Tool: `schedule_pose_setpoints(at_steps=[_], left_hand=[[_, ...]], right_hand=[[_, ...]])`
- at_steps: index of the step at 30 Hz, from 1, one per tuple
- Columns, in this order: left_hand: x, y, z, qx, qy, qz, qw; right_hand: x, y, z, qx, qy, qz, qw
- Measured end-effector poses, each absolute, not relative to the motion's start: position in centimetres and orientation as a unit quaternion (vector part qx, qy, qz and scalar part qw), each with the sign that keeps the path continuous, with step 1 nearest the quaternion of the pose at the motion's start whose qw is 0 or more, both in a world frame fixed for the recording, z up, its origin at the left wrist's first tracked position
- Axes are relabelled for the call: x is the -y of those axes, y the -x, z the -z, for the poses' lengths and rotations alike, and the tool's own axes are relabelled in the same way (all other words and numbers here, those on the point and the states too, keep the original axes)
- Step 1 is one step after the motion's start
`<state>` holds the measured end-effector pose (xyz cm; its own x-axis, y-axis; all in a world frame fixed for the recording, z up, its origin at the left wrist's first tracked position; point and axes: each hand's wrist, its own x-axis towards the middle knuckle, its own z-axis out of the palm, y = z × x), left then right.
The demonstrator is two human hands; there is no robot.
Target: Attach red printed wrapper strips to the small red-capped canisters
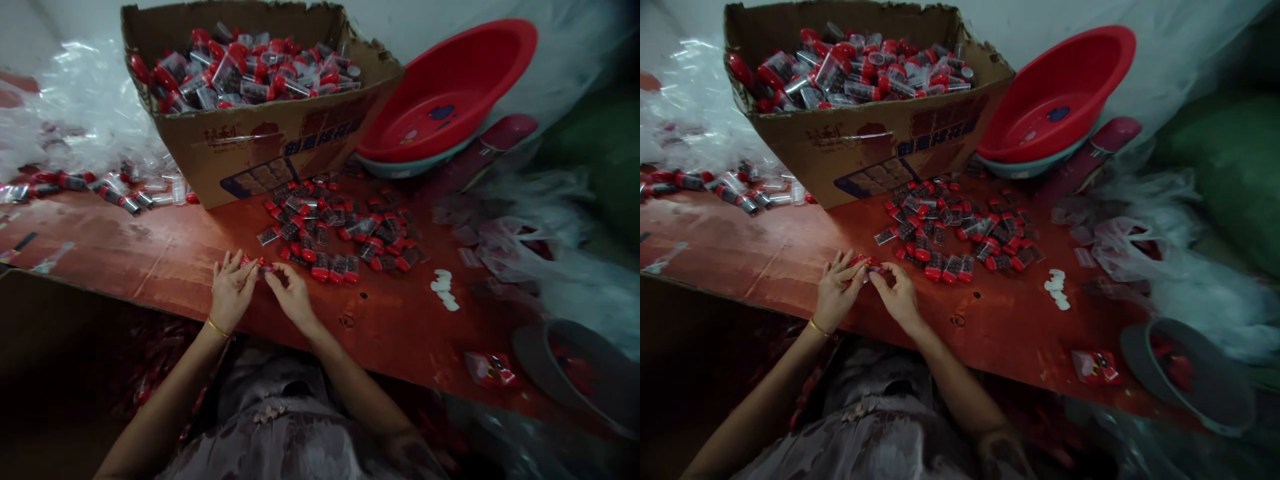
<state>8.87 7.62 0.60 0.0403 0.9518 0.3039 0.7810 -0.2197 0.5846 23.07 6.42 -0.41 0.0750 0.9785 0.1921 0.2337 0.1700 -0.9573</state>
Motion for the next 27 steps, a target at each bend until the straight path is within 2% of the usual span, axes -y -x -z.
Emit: schedule_pose_setpoints(at_steps=[3, 6, 8, 10, 12, 14, 16, 19, 21, 23, 25, 27], left_hand=[[-7.1, -9.5, -0.7, -0.597, -0.652, -0.396, 0.247], [-6.8, -10.3, -0.7, -0.589, -0.504, -0.469, 0.422], [-6.7, -11.0, -0.6, -0.569, -0.403, -0.475, 0.538], [-6.8, -11.7, -0.5, -0.551, -0.334, -0.477, 0.598], [-6.9, -12.3, -0.2, -0.545, -0.328, -0.496, 0.591], [-7.3, -12.5, 0.3, -0.551, -0.395, -0.507, 0.532], [-7.9, -12.4, 0.6, -0.572, -0.497, -0.480, 0.442], [-9.1, -12.1, 0.4, -0.601, -0.652, -0.364, 0.283], [-9.6, -12.3, -0.3, -0.599, -0.717, -0.307, 0.182], [-9.5, -12.6, -1.1, -0.585, -0.741, -0.304, 0.125], [-8.8, -13.2, -1.8, -0.565, -0.744, -0.319, 0.161], [-7.6, -13.8, -2.0, -0.546, -0.715, -0.327, 0.290]], right_hand=[[-7.4, -22.4, 0.6, 0.535, 0.517, -0.403, 0.532], [-7.5, -22.9, 0.7, 0.524, 0.533, -0.389, 0.538], [-7.2, -23.5, 0.9, 0.524, 0.550, -0.371, 0.534], [-6.8, -24.0, 1.1, 0.536, 0.562, -0.356, 0.520], [-6.3, -24.6, 1.4, 0.541, 0.575, -0.347, 0.507], [-5.9, -25.4, 1.6, 0.529, 0.597, -0.331, 0.504], [-5.7, -26.6, 1.7, 0.510, 0.619, -0.316, 0.507], [-5.7, -28.2, 1.9, 0.479, 0.632, -0.321, 0.518], [-5.6, -28.7, 2.1, 0.468, 0.633, -0.326, 0.523], [-5.3, -28.9, 2.4, 0.466, 0.639, -0.313, 0.527], [-4.8, -28.7, 2.5, 0.467, 0.649, -0.287, 0.528], [-4.3, -28.5, 2.6, 0.474, 0.654, -0.268, 0.525]])
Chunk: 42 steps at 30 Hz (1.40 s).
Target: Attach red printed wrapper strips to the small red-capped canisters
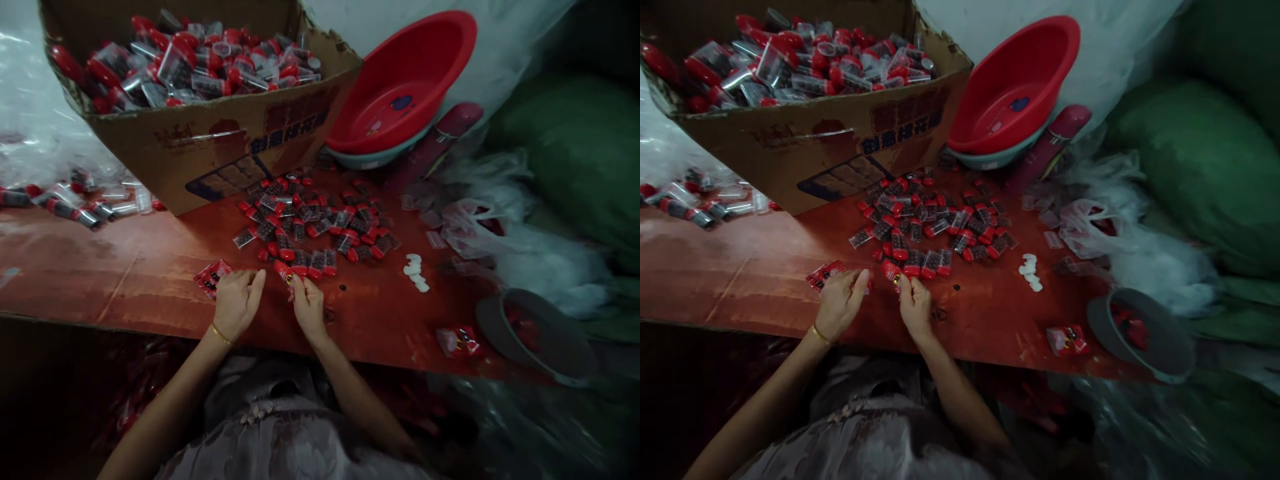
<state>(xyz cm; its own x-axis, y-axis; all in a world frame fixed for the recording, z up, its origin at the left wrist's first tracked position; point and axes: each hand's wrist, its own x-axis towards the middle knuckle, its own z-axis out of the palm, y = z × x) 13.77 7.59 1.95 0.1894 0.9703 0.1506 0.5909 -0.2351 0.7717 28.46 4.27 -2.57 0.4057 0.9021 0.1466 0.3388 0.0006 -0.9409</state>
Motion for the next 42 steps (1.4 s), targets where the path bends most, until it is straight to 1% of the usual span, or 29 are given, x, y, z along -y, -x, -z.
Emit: schedule_pose_setpoints(at_steps=[2, 3, 5, 7, 9, 11, 13, 15, 18, 20, 22, 25, 28, 30, 32, 34, 36, 39, 42], left_hand=[[-6.4, -14.5, -1.6, -0.527, -0.642, -0.341, 0.440], [-5.9, -14.9, -1.4, -0.520, -0.595, -0.359, 0.496], [-5.2, -15.7, -0.8, -0.509, -0.505, -0.410, 0.564], [-5.1, -16.2, -0.5, -0.506, -0.430, -0.451, 0.596], [-5.3, -16.3, -0.4, -0.509, -0.372, -0.458, 0.626], [-5.8, -16.0, -0.5, -0.525, -0.312, -0.462, 0.644], [-6.3, -15.7, -0.7, -0.536, -0.258, -0.474, 0.649], [-6.7, -15.6, -1.0, -0.541, -0.226, -0.480, 0.652], [-7.0, -15.6, -1.4, -0.538, -0.205, -0.455, 0.679], [-6.9, -15.7, -1.6, -0.530, -0.188, -0.435, 0.703], [-6.9, -15.6, -1.8, -0.523, -0.172, -0.421, 0.721], [-6.7, -15.2, -1.8, -0.527, -0.153, -0.411, 0.728], [-6.6, -15.1, -1.7, -0.526, -0.148, -0.403, 0.734], [-6.5, -15.2, -1.6, -0.513, -0.152, -0.404, 0.742], [-6.4, -15.4, -1.6, -0.500, -0.155, -0.404, 0.750], [-6.3, -15.7, -1.7, -0.492, -0.157, -0.402, 0.756], [-6.2, -15.8, -1.6, -0.488, -0.159, -0.397, 0.761], [-5.9, -15.9, -1.5, -0.484, -0.161, -0.391, 0.766], [-5.8, -15.7, -1.4, -0.486, -0.162, -0.387, 0.767]], right_hand=[[-3.7, -28.0, 2.6, 0.501, 0.646, -0.265, 0.511], [-3.3, -27.8, 2.6, 0.517, 0.639, -0.266, 0.503], [-2.7, -27.2, 2.5, 0.544, 0.627, -0.266, 0.490], [-2.2, -27.1, 2.2, 0.560, 0.621, -0.266, 0.479], [-2.1, -27.8, 1.7, 0.585, 0.608, -0.268, 0.465], [-2.6, -29.6, 0.9, 0.613, 0.590, -0.268, 0.452], [-3.9, -32.3, 0.2, 0.643, 0.587, -0.240, 0.430], [-5.8, -35.0, -0.4, 0.710, 0.608, -0.131, 0.329], [-8.5, -37.3, -0.6, 0.785, 0.581, -0.078, 0.202], [-9.7, -37.5, -0.3, 0.815, 0.554, -0.074, 0.156], [-10.3, -37.1, 0.1, 0.825, 0.542, -0.065, 0.145], [-9.9, -36.5, 0.4, 0.819, 0.540, -0.051, 0.186], [-8.3, -36.2, 0.3, 0.784, 0.546, -0.094, 0.282], [-6.5, -35.9, 0.1, 0.734, 0.554, -0.181, 0.349], [-4.6, -35.3, -0.1, 0.661, 0.549, -0.311, 0.406], [-2.9, -34.5, -0.1, 0.571, 0.526, -0.441, 0.450], [-1.5, -33.7, 0.1, 0.491, 0.500, -0.529, 0.479], [-0.4, -33.0, 0.4, 0.423, 0.471, -0.589, 0.502], [0.4, -32.5, 0.6, 0.406, 0.456, -0.614, 0.500]])
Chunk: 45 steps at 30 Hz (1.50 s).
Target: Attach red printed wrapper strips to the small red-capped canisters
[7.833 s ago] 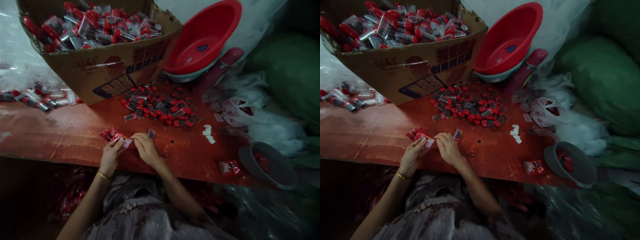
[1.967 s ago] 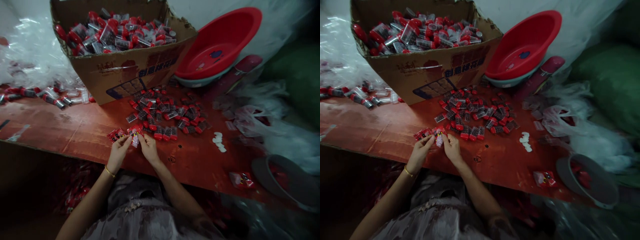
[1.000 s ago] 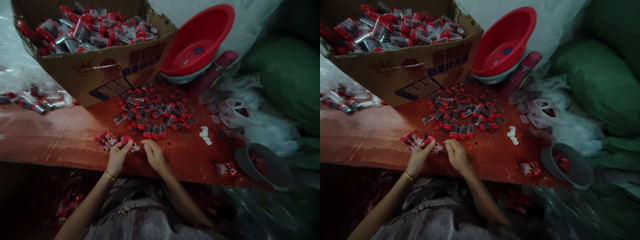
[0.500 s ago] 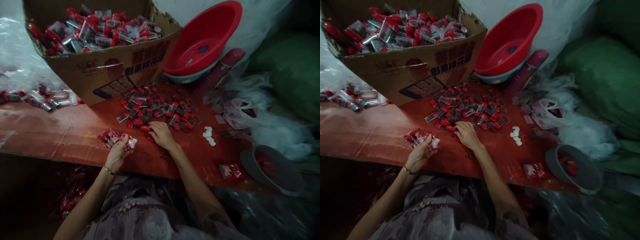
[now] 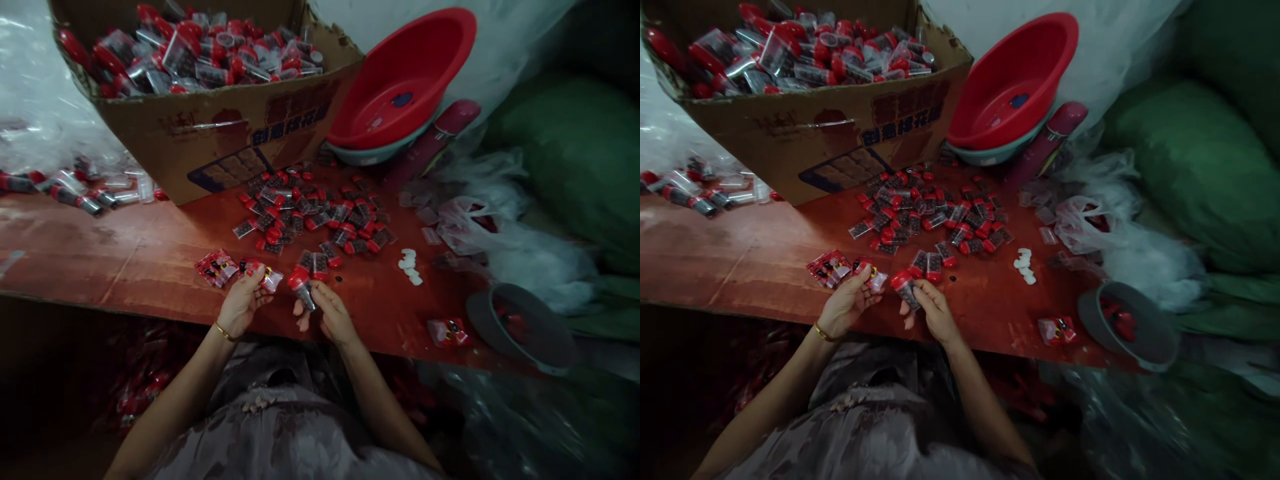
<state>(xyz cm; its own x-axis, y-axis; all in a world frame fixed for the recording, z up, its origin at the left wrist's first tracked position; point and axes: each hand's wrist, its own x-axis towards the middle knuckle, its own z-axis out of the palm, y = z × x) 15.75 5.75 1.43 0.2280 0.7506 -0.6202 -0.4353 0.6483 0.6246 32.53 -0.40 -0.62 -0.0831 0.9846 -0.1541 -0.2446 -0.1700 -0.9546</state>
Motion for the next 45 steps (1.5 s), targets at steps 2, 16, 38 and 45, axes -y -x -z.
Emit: schedule_pose_setpoints(at_steps=[2, 16, 38, 45], left_hand=[[-5.7, -15.7, -1.5, -0.492, -0.159, -0.383, 0.766], [-5.3, -15.5, -1.6, -0.494, -0.182, -0.368, 0.767], [-4.9, -17.5, -0.7, -0.405, -0.204, -0.475, 0.754], [-4.8, -17.6, -1.3, -0.395, -0.218, -0.511, 0.732]], right_hand=[[0.9, -32.4, 0.5, 0.430, 0.463, -0.592, 0.500], [1.3, -33.2, 0.0, 0.785, 0.457, -0.112, 0.403], [-0.2, -28.9, 1.0, 0.717, 0.509, -0.104, 0.464], [0.5, -28.3, 1.3, 0.604, 0.553, -0.274, 0.503]])
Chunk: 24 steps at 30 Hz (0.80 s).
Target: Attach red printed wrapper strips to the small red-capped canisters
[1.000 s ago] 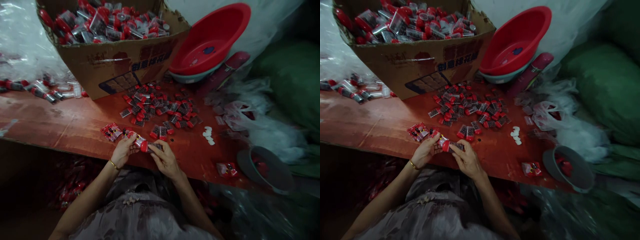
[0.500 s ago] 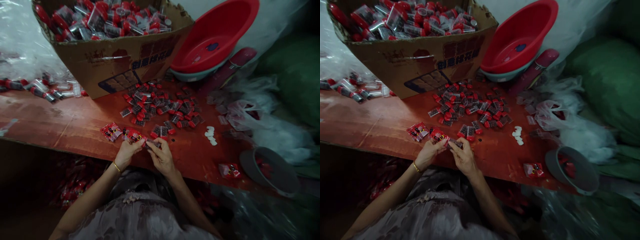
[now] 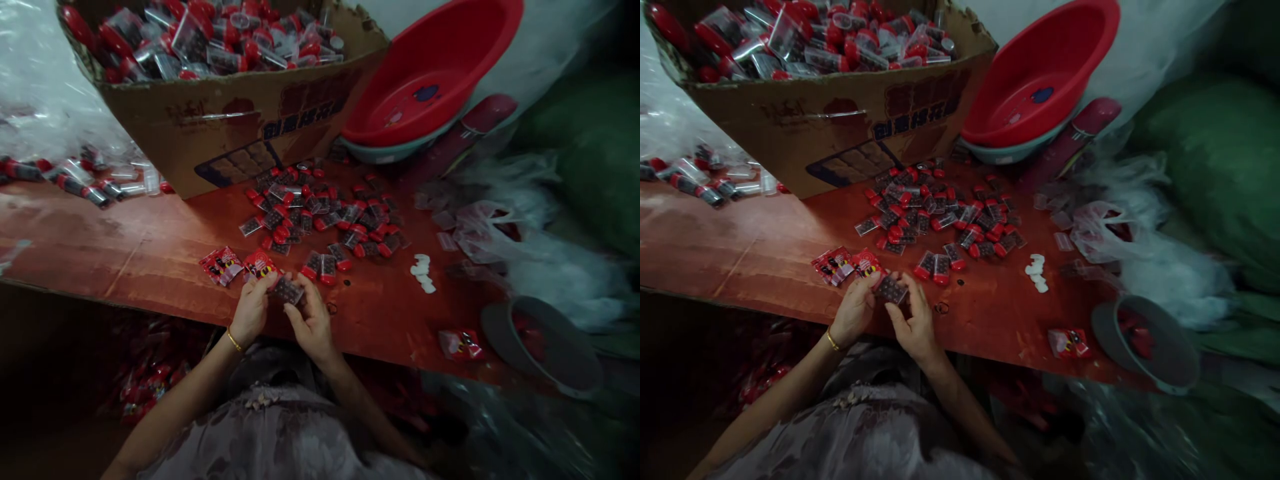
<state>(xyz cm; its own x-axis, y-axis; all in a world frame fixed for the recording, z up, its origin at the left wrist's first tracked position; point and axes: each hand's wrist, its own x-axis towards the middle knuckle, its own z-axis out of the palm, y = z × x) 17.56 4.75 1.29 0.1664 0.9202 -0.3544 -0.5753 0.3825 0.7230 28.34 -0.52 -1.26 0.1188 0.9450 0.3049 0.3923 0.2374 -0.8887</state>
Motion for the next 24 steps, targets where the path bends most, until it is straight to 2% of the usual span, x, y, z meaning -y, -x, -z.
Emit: schedule_pose_setpoints(at_steps=[5, 9, 14, 16, 19, 24], left_hand=[[-3.5, -18.2, -0.1, -0.370, -0.245, -0.484, 0.754], [-2.8, -18.4, 0.4, -0.365, -0.265, -0.465, 0.762], [-3.1, -17.9, -0.1, -0.376, -0.246, -0.466, 0.762], [-3.1, -17.9, -0.4, -0.372, -0.234, -0.451, 0.777], [-3.7, -17.1, -1.1, -0.373, -0.213, -0.449, 0.783], [-7.5, -10.5, -2.4, -0.455, -0.106, -0.500, 0.730]], right_hand=[[0.4, -27.8, 1.2, 0.458, 0.568, -0.434, 0.528], [-0.2, -27.6, 0.9, 0.385, 0.553, -0.486, 0.556], [-0.6, -27.7, 1.1, 0.406, 0.548, -0.511, 0.523], [-1.0, -27.6, 1.3, 0.438, 0.567, -0.470, 0.516], [-2.0, -28.1, 1.1, 0.536, 0.606, -0.333, 0.484], [-3.8, -32.1, 0.6, 0.697, 0.629, -0.071, 0.339]])
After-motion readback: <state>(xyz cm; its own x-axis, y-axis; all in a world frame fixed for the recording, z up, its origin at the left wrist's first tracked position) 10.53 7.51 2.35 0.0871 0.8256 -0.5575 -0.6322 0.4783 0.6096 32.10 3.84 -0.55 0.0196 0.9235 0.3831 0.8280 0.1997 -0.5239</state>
